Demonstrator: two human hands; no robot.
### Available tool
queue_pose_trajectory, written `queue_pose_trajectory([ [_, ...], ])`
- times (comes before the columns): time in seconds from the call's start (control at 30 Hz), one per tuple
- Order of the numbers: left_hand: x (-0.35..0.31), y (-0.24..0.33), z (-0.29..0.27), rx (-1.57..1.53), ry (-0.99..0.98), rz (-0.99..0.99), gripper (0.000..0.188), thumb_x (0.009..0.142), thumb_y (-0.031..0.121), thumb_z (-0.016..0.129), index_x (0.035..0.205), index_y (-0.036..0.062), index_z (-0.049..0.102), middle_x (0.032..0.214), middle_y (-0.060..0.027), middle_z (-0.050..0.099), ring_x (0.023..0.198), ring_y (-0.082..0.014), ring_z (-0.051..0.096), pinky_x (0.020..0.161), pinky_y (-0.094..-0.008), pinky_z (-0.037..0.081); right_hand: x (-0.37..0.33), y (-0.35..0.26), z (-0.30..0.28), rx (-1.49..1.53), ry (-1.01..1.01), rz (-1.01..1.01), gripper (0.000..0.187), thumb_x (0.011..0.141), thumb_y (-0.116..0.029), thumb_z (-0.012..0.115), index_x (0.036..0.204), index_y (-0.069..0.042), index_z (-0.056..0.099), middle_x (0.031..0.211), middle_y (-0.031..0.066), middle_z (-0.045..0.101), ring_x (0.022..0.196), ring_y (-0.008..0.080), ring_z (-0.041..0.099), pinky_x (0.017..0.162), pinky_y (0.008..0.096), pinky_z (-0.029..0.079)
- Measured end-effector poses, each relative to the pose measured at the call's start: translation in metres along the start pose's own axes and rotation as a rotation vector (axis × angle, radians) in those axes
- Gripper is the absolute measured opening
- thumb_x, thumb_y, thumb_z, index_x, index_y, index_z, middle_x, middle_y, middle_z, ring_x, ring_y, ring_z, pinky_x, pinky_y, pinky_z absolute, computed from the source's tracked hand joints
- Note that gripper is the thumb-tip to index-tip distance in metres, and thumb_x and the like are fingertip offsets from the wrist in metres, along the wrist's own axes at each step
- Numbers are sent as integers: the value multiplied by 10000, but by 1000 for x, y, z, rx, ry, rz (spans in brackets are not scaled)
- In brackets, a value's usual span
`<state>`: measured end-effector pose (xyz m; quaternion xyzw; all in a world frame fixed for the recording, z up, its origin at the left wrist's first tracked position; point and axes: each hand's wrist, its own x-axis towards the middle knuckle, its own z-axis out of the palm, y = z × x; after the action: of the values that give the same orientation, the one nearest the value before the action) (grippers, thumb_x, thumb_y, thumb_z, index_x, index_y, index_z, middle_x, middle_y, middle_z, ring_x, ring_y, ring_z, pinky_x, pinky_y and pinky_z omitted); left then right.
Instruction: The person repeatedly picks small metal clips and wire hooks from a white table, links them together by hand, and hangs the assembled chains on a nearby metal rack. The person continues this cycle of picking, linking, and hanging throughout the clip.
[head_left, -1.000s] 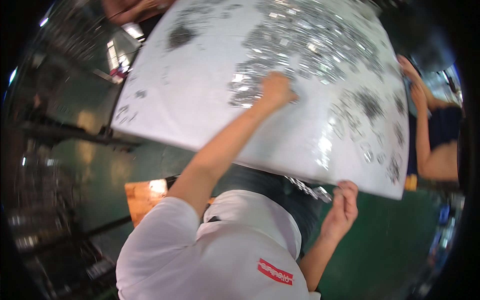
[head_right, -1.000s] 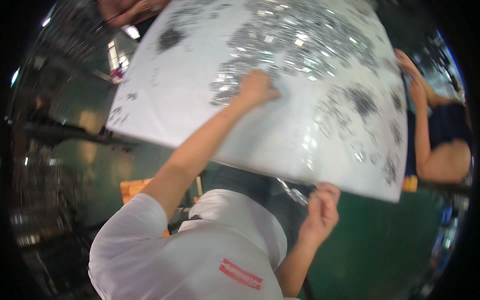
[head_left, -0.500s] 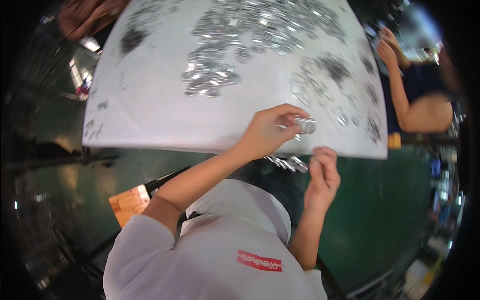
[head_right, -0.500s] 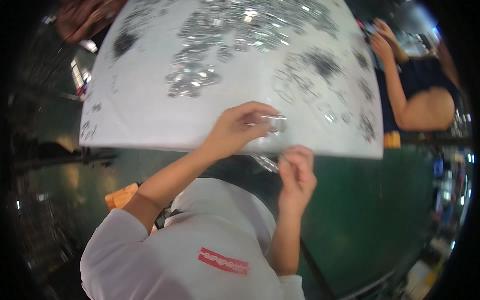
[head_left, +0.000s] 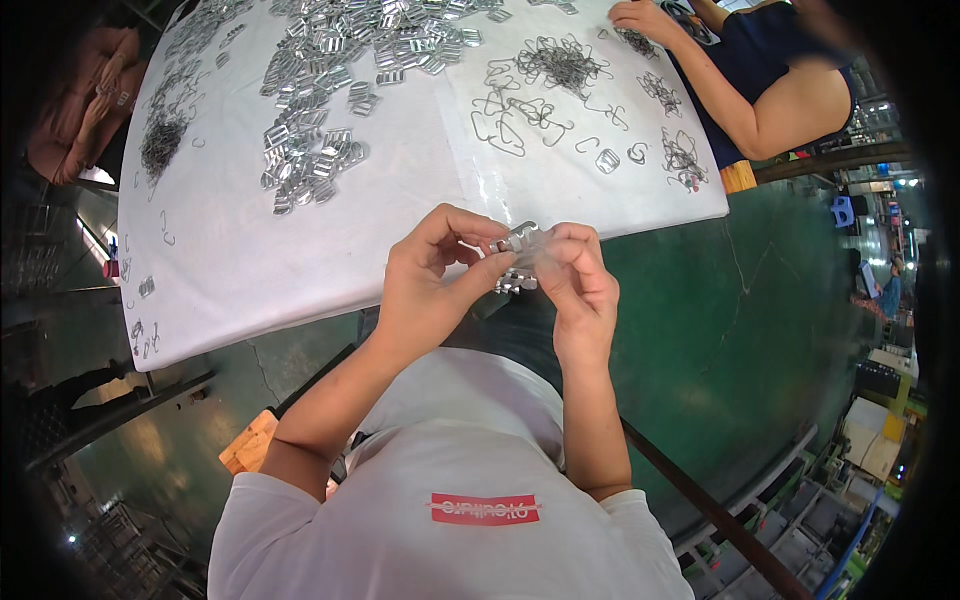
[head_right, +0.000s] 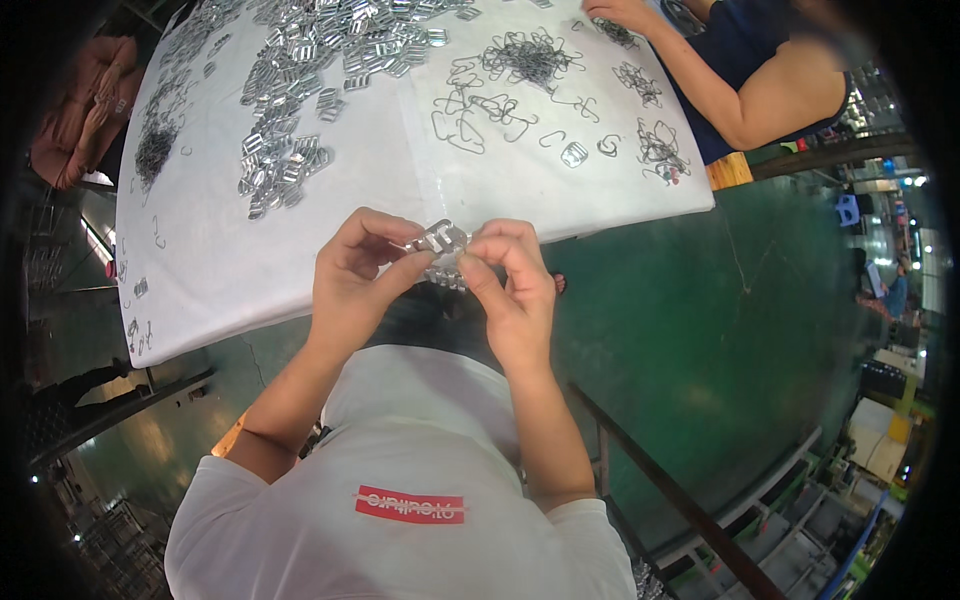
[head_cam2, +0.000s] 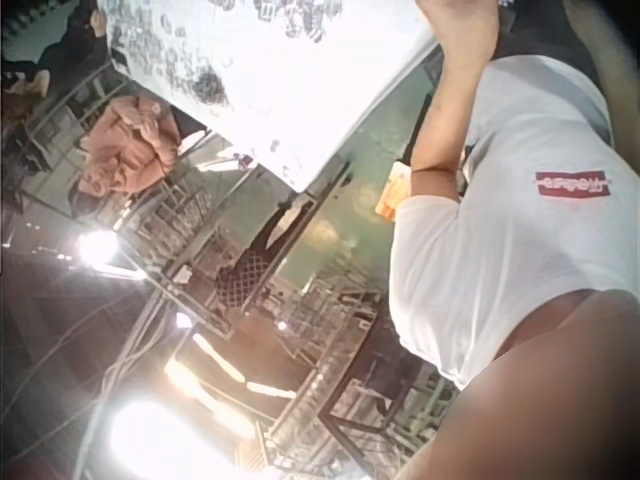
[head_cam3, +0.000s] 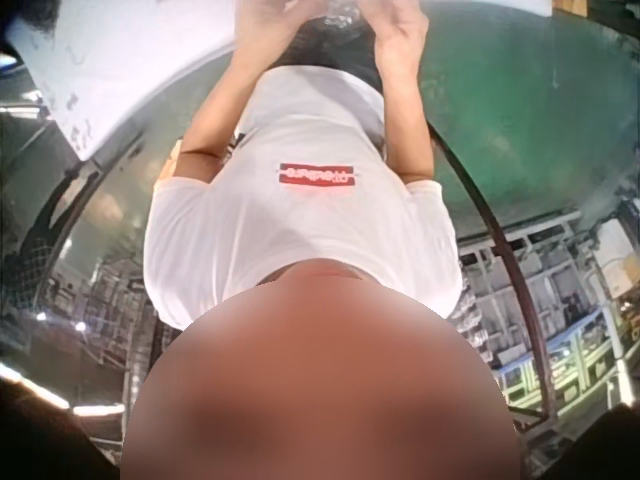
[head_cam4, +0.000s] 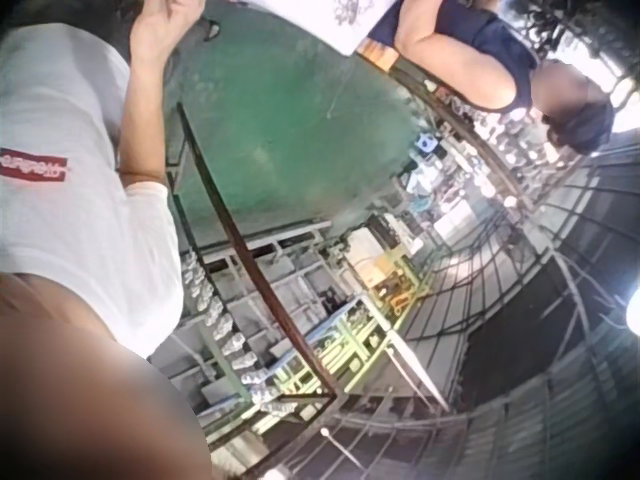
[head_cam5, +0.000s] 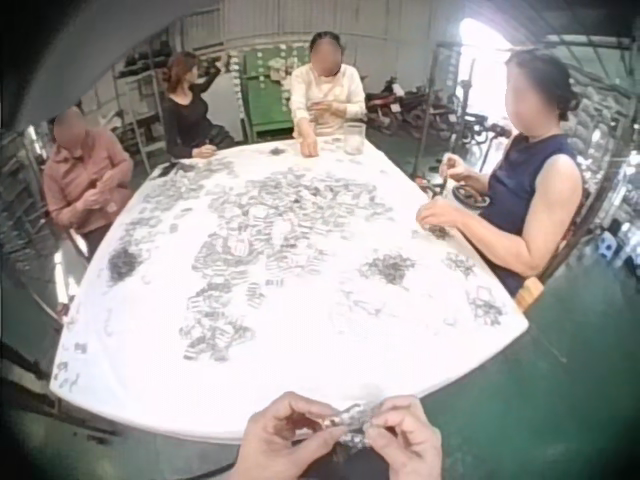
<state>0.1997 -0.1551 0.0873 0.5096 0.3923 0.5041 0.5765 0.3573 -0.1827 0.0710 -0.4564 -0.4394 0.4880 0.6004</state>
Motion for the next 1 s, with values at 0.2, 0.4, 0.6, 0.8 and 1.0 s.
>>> queue_pose_trajectory([
  [0.2,7,1,-1,-6,-27,22,199,809,-25,674,995,16,615,930,-36,633,834,-89,564,752,-251,470,2,0,-1,-53,-22,13,57,818,-14,653,858,-12,611,987,44,510,905,122,486,820,240,385],
  [0.4,23,6,-9,6,-168,58,178,823,-30,648,997,7,635,965,-51,659,873,-108,592,801,-271,476,3,-1,-2,-6,-41,81,76,810,-33,669,836,-7,603,969,30,510,901,125,486,820,240,384],
  [0.6,32,17,-16,94,-407,-4,134,822,-35,627,946,-6,667,917,-65,676,843,-119,618,777,-265,487,17,-1,-25,-15,-370,189,96,799,-32,674,889,-19,644,976,30,547,894,132,535,808,255,418],
  [0.8,18,17,-17,100,-438,-17,125,829,-47,618,935,-4,670,867,-66,677,785,-113,624,721,-242,490,130,21,-91,-823,-249,48,131,839,-83,619,952,-54,677,954,78,660,844,184,608,770,304,463],
  [1.0,0,10,-16,-11,-398,-43,136,831,-85,603,940,-19,651,904,-77,655,829,-126,610,757,-256,484,216,47,-114,-1565,-491,-65,95,820,-61,605,890,-87,664,983,95,624,888,279,628,758,389,495],
])
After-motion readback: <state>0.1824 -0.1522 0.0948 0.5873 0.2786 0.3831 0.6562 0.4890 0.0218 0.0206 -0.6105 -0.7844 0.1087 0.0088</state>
